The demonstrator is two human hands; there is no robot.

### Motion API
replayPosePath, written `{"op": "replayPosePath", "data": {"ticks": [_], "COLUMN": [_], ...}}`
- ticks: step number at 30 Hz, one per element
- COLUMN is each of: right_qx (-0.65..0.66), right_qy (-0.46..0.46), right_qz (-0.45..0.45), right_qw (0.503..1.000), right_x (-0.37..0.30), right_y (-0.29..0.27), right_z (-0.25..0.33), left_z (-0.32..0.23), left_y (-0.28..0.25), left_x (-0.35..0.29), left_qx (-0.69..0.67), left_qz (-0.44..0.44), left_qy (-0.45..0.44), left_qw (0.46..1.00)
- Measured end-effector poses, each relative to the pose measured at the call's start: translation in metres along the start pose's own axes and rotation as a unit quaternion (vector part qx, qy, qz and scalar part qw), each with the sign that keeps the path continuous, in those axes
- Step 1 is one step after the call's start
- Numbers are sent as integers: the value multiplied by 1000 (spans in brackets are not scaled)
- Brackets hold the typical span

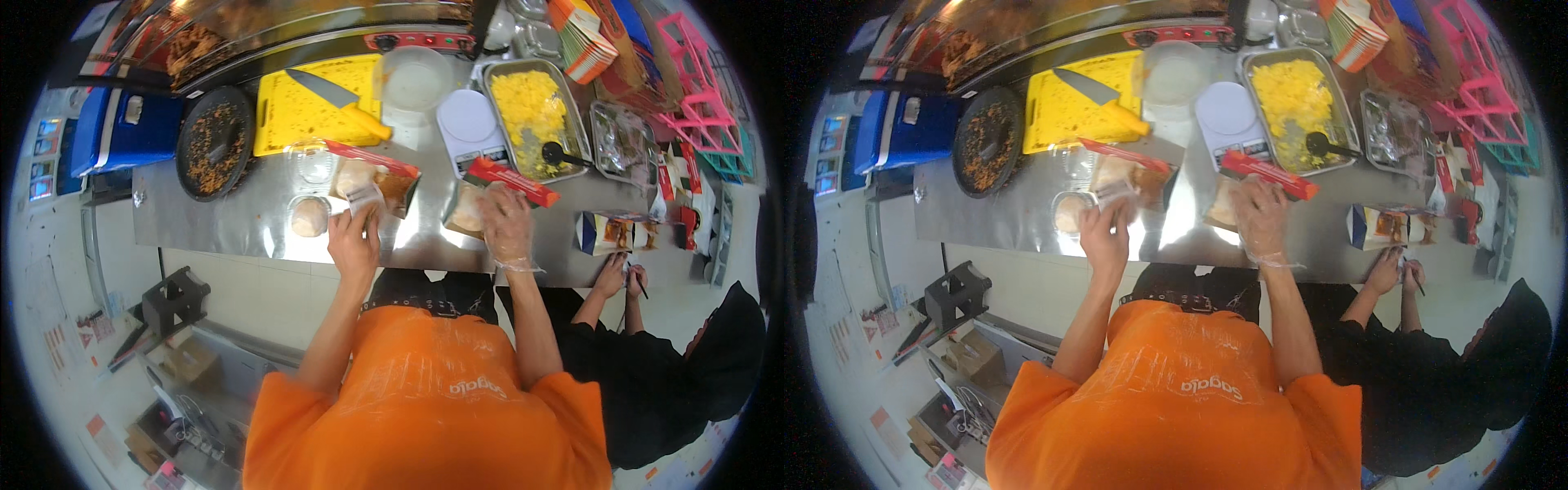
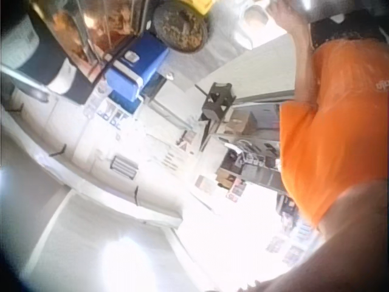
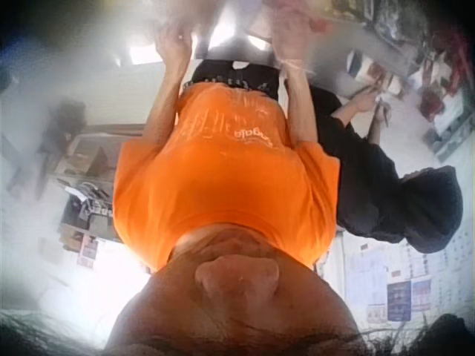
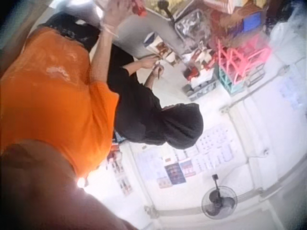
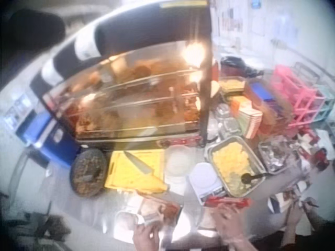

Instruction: The person assembles food orders by retrieving buns from a cooler, placing them into paper containers, adding fried chicken pieces, and including side items and condiments. The person repeatedly checks a printed order slip and packs multiple orders into paper bags.

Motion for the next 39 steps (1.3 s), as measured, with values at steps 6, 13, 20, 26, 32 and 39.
{"op": "replayPosePath", "data": {"ticks": [6, 13, 20, 26, 32, 39], "right_qx": [-19, -67, 46, 60, -10, 152], "right_qy": [-9, 46, 119, 111, 99, 398], "right_qz": [93, 34, 93, 21, 8, -209], "right_qw": [995, 996, 987, 992, 995, 880], "right_x": [-34, -54, -37, -57, -53, -80], "right_y": [11, 75, 31, 76, 78, -8], "right_z": [46, 22, 18, 12, 32, 21], "left_z": [76, 16, 6, -6, 10, 20], "left_y": [25, -3, 129, 128, 97, 11], "left_x": [21, -32, -39, -32, -53, -59], "left_qx": [107, -430, -201, -131, -148, -303], "left_qz": [25, 200, 360, 304, 211, 501], "left_qy": [195, 49, 57, 108, 190, -92], "left_qw": [975, 879, 909, 937, 947, 805]}}
Point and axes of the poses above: each hand's wrist, its own x-axis towards the middle knuckle, its own y-axis out of the palm, z = x × y, the point moved 1 cm from there along x, towards the middle knuckle, and after that the axes turned 10 degrees about y, right-handed, at the moved point
